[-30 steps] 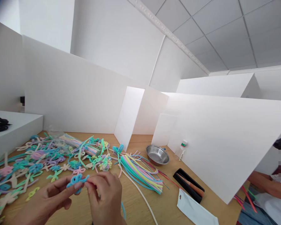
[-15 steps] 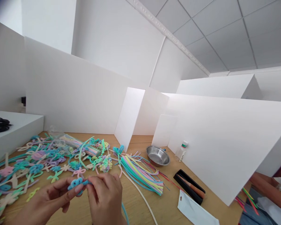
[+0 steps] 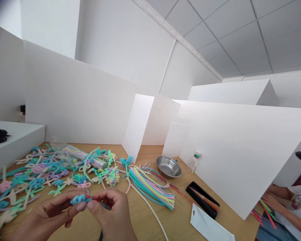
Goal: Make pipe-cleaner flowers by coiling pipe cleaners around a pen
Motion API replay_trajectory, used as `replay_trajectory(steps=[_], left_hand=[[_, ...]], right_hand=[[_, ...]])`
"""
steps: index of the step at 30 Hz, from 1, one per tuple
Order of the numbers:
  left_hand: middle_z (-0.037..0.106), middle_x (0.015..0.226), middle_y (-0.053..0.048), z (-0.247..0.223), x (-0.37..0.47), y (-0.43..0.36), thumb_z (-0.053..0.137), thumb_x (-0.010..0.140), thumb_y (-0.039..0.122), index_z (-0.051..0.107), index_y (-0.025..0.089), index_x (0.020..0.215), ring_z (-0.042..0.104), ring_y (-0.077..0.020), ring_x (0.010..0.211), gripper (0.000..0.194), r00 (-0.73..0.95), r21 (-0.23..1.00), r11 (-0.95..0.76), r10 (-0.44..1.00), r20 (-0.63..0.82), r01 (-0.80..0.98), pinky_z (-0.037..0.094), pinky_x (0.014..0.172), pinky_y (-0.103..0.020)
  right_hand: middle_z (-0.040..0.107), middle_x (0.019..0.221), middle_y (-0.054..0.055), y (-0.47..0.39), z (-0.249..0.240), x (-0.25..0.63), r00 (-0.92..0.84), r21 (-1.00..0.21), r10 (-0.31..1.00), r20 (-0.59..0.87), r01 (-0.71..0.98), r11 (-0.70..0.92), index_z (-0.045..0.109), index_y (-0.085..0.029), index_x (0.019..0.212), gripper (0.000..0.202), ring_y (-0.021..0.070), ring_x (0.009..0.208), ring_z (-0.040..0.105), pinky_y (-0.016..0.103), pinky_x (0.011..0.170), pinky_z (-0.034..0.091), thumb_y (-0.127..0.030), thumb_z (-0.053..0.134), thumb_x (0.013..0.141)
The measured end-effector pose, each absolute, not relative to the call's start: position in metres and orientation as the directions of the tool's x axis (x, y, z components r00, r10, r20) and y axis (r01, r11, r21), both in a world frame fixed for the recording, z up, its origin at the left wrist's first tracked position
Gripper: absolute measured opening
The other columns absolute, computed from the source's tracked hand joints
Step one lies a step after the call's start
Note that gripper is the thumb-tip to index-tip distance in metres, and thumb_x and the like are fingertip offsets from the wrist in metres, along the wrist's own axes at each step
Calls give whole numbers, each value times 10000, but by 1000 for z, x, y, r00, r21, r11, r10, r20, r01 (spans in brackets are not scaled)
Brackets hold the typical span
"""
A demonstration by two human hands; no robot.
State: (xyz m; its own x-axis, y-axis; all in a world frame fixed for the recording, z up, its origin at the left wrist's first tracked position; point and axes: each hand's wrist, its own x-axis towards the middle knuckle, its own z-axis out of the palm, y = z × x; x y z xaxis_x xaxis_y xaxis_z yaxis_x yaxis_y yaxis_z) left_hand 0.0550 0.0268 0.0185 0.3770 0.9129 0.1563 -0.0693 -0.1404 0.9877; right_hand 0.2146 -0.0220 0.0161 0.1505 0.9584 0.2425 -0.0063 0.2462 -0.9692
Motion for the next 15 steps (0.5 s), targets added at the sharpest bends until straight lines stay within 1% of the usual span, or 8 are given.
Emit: replay_trajectory(steps=[3, 5, 8, 10, 12, 14, 15], left_hand=[[768, 745, 28, 19, 54, 28, 790, 597, 542, 797, 379, 751, 543, -166, 573, 225, 383, 989, -139, 912, 150, -56, 459, 454, -192], [761, 698, 29, 19, 52, 29, 788, 592, 556, 798, 382, 737, 518, -152, 535, 227, 412, 990, -137, 900, 143, -44, 455, 456, -192], [732, 617, 28, 19, 51, 28, 799, 570, 562, 799, 376, 718, 510, -144, 513, 238, 419, 993, -108, 900, 120, -51, 441, 446, -190], [700, 567, 29, 20, 51, 26, 803, 557, 571, 797, 365, 711, 521, -148, 516, 257, 395, 994, -84, 913, 102, -63, 428, 431, -186], [662, 515, 34, 21, 53, 24, 812, 513, 594, 792, 347, 668, 505, -143, 491, 292, 363, 996, -53, 928, 77, -75, 413, 408, -185], [645, 489, 37, 24, 55, 24, 829, 451, 610, 782, 328, 623, 490, -140, 472, 333, 332, 996, -17, 942, 45, -85, 406, 393, -186], [654, 501, 37, 24, 56, 25, 836, 432, 609, 779, 322, 621, 483, -137, 468, 349, 320, 996, -5, 947, 34, -91, 409, 393, -189]], right_hand=[[632, 649, -14, -22, 16, 215, 76, -978, 993, 93, -179, 105, 743, -174, 728, 318, 91, 592, 504, 210, 583, 356, -435, 863, 590], [585, 594, -39, -24, 19, 215, 33, -972, 999, 42, -230, 49, 732, -173, 691, 312, 71, 551, 451, 200, 559, 320, -435, 865, 586], [548, 563, -52, -26, 23, 215, -28, -959, 999, 16, -282, 8, 727, -175, 679, 279, 60, 506, 383, 204, 526, 266, -411, 856, 607], [553, 569, -44, -26, 24, 215, -70, -947, 998, 6, -321, -17, 725, -172, 669, 277, 60, 496, 357, 211, 514, 239, -402, 858, 592], [553, 573, -39, -25, 24, 214, -97, -937, 995, -2, -348, -36, 715, -168, 649, 284, 59, 487, 334, 214, 506, 219, -406, 856, 585], [532, 565, -43, -25, 24, 214, -81, -943, 997, 7, -331, -21, 705, -163, 644, 285, 58, 490, 332, 212, 508, 226, -411, 842, 612], [534, 575, -42, -25, 24, 214, -61, -951, 998, 21, -308, 1, 705, -162, 664, 282, 61, 504, 356, 209, 519, 251, -413, 832, 633]])
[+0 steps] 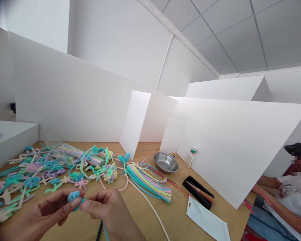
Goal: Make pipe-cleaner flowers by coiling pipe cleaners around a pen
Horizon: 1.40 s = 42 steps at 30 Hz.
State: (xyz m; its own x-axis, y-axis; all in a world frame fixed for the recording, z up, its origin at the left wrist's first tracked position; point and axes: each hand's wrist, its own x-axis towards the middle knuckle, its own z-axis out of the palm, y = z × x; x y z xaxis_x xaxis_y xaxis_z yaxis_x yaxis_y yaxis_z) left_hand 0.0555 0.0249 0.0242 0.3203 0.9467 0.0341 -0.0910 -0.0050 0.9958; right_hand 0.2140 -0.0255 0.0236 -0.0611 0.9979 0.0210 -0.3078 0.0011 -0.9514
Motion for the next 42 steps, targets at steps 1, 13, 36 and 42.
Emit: replay_trajectory(steps=[1, 13, 36, 42], left_hand=[[676, 538, 37, 24, 56, 26, 840, 439, 600, 779, 320, 643, 479, -134, 471, 352, 317, 995, 1, 948, 30, -96, 417, 404, -191], [708, 879, 21, 16, 49, 24, 801, 625, 519, 764, 298, 810, 547, -166, 687, 290, 309, 965, 179, 944, -114, -193, 512, 611, -225], [711, 739, 26, 26, 54, 16, 791, 625, 537, 796, 308, 789, 503, -140, 603, 282, 295, 986, 86, 955, -41, -141, 436, 495, -181], [753, 959, -15, 20, 56, 22, 857, 559, 483, 780, 284, 834, 619, -232, 899, 348, 347, 943, 226, 928, -133, -243, 557, 665, -256]], right_hand=[[546, 598, -37, -26, 24, 214, -35, -963, 998, 44, -266, 33, 711, -165, 707, 271, 68, 528, 395, 206, 538, 286, -407, 820, 657], [712, 877, 21, -26, 10, 212, -65, -272, 559, 827, 823, 499, 654, -255, 1063, 178, 196, 756, 634, 312, 692, 442, -323, 548, 938], [532, 530, -44, -22, 19, 208, 37, -976, 991, 128, -172, 133, 622, -164, 666, 348, 70, 451, 410, 203, 472, 318, -470, 787, 661], [647, 685, 11, -26, 18, 211, 182, -943, 927, 328, 120, 310, 700, -173, 778, 243, 131, 605, 548, 247, 586, 413, -416, 710, 791]])
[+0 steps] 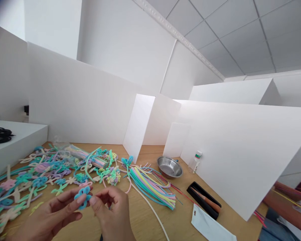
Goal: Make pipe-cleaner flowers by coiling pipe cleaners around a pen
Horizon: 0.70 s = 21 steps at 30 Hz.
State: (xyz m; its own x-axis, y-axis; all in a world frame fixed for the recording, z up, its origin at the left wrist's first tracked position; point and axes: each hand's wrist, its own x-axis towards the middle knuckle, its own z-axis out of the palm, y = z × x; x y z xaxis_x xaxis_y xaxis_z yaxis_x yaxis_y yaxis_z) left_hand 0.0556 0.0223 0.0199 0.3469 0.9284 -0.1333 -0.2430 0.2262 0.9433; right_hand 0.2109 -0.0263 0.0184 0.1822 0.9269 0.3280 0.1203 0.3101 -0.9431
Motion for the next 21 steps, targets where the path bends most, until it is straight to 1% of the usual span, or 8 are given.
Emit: replay_trajectory(steps=[3, 4, 6, 8, 12, 17, 19, 21], left_hand=[[752, 762, 21, 17, 57, 26, 854, 606, 413, 766, 294, 870, 621, -165, 672, 302, 372, 979, 57, 928, 20, -194, 511, 536, -198], [750, 752, 24, 17, 57, 27, 844, 626, 399, 762, 295, 874, 631, -167, 668, 282, 374, 987, -11, 925, 72, -163, 507, 534, -199], [752, 766, 10, 16, 58, 27, 821, 653, 403, 761, 289, 859, 677, -218, 785, 243, 394, 988, -105, 908, 140, -109, 537, 637, -243], [758, 785, -10, 16, 59, 25, 802, 660, 428, 765, 278, 817, 686, -273, 892, 221, 419, 989, -128, 896, 150, -80, 545, 748, -304], [764, 785, -8, 18, 59, 22, 805, 650, 441, 764, 274, 785, 689, -256, 821, 218, 467, 993, -43, 880, 89, -108, 548, 728, -313], [756, 793, 17, 18, 55, 23, 770, 695, 478, 761, 299, 839, 666, -211, 786, 230, 506, 990, 21, 861, 53, -139, 538, 688, -265], [749, 789, 19, 17, 55, 21, 738, 729, 488, 758, 299, 857, 660, -207, 792, 229, 500, 991, 15, 864, 55, -136, 534, 696, -264], [740, 772, 23, 17, 56, 19, 735, 736, 479, 751, 292, 843, 658, -204, 777, 216, 479, 990, 23, 876, 49, -142, 534, 699, -265]], right_hand=[[699, 821, 19, -30, 24, 214, 184, -860, 867, 464, 329, 391, 721, -223, 905, 145, 170, 768, 616, 271, 708, 431, -339, 689, 824], [703, 868, 16, -31, 26, 214, 164, -825, 844, 510, 373, 425, 717, -244, 963, 149, 175, 817, 625, 274, 742, 434, -312, 677, 838], [699, 927, 14, -33, 29, 215, 111, -766, 811, 574, 424, 484, 706, -277, 1033, 177, 176, 868, 632, 277, 776, 446, -265, 648, 867], [704, 924, 12, -35, 30, 215, 64, -720, 795, 604, 473, 508, 721, -286, 999, 157, 178, 875, 637, 281, 782, 455, -235, 648, 869], [708, 847, 11, -35, 29, 215, 69, -676, 788, 611, 564, 475, 716, -251, 882, 71, 184, 828, 636, 288, 749, 443, -217, 668, 843], [631, 767, 2, -35, 31, 217, 123, -734, 841, 527, 565, 377, 636, -196, 785, 60, 159, 751, 576, 267, 701, 405, -212, 606, 834], [568, 716, -16, -34, 30, 217, 125, -808, 888, 443, 485, 335, 606, -186, 752, 87, 141, 706, 516, 251, 667, 380, -228, 588, 826], [496, 668, -35, -31, 27, 218, 107, -904, 938, 329, 322, 281, 574, -182, 733, 111, 123, 644, 443, 236, 607, 348, -256, 576, 815]])
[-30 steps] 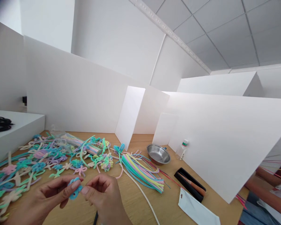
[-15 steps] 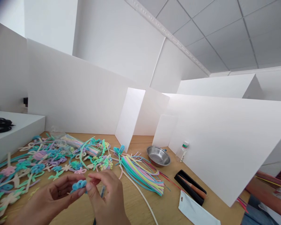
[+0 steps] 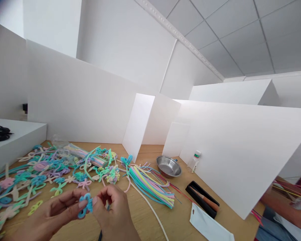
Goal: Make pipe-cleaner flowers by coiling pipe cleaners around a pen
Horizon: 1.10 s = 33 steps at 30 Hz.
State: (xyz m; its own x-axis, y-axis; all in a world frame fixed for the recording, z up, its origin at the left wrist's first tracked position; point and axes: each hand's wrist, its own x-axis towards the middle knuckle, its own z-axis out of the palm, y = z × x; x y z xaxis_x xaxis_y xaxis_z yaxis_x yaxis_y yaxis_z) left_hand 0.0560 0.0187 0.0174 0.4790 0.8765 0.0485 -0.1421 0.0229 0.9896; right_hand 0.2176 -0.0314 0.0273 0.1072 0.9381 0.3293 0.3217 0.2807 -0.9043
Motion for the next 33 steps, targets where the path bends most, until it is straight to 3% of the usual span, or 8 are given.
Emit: replay_trajectory(steps=[3, 6, 10, 15, 23, 28, 33], left_hand=[[732, 760, 24, 18, 60, 15, 750, 722, 469, 736, 285, 801, 665, -209, 773, 201, 477, 989, -4, 876, 74, -145, 544, 709, -267], [748, 795, 15, 18, 62, 17, 768, 707, 451, 732, 284, 790, 684, -228, 833, 190, 493, 988, -47, 862, 115, -147, 556, 768, -282], [755, 794, 20, 13, 62, 25, 826, 652, 398, 739, 277, 773, 696, -227, 854, 193, 453, 985, -38, 885, 112, -169, 570, 781, -284], [747, 731, 37, 4, 63, 29, 846, 639, 329, 728, 279, 749, 697, -188, 748, 169, 452, 969, -65, 876, 170, -240, 578, 705, -254], [754, 737, 25, 12, 62, 15, 774, 686, 303, 702, 280, 735, 712, -215, 763, 90, 390, 970, -242, 890, 236, -36, 574, 713, -256], [766, 750, 42, 14, 62, 10, 784, 651, 314, 728, 322, 738, 705, -212, 780, 105, 294, 914, -394, 888, 353, 94, 557, 747, -215], [778, 828, 39, 11, 58, 17, 812, 638, 375, 752, 344, 802, 706, -217, 860, 177, 326, 952, -301, 896, 302, -56, 572, 774, -226]], right_hand=[[441, 623, -52, -27, 22, 218, 55, -982, 981, 189, 39, 187, 540, -176, 702, 144, 102, 585, 376, 219, 555, 311, -279, 565, 799], [450, 617, -53, -26, 20, 220, 49, -985, 986, 162, -57, 164, 553, -168, 691, 162, 94, 582, 383, 208, 561, 316, -283, 574, 804], [509, 678, -40, -32, 28, 223, 36, -971, 973, 229, 84, 225, 621, -163, 788, 164, 100, 625, 432, 213, 588, 345, -323, 626, 824], [526, 665, -34, -37, 37, 224, 46, -928, 956, 291, 256, 270, 645, -156, 738, 103, 105, 624, 448, 217, 584, 350, -251, 658, 774], [487, 555, -52, -29, 25, 220, 107, -992, 988, 108, -48, 114, 606, -162, 616, 108, 88, 538, 385, 224, 542, 289, -234, 664, 671], [483, 498, -55, -26, 23, 216, 19, -908, 996, -82, -414, -67, 598, -156, 559, 96, 58, 460, 339, 201, 491, 253, -214, 668, 593], [455, 482, -62, -26, 27, 215, -83, -879, 992, -93, -462, -121, 563, -155, 530, 160, 44, 423, 278, 201, 464, 243, -236, 676, 609]])
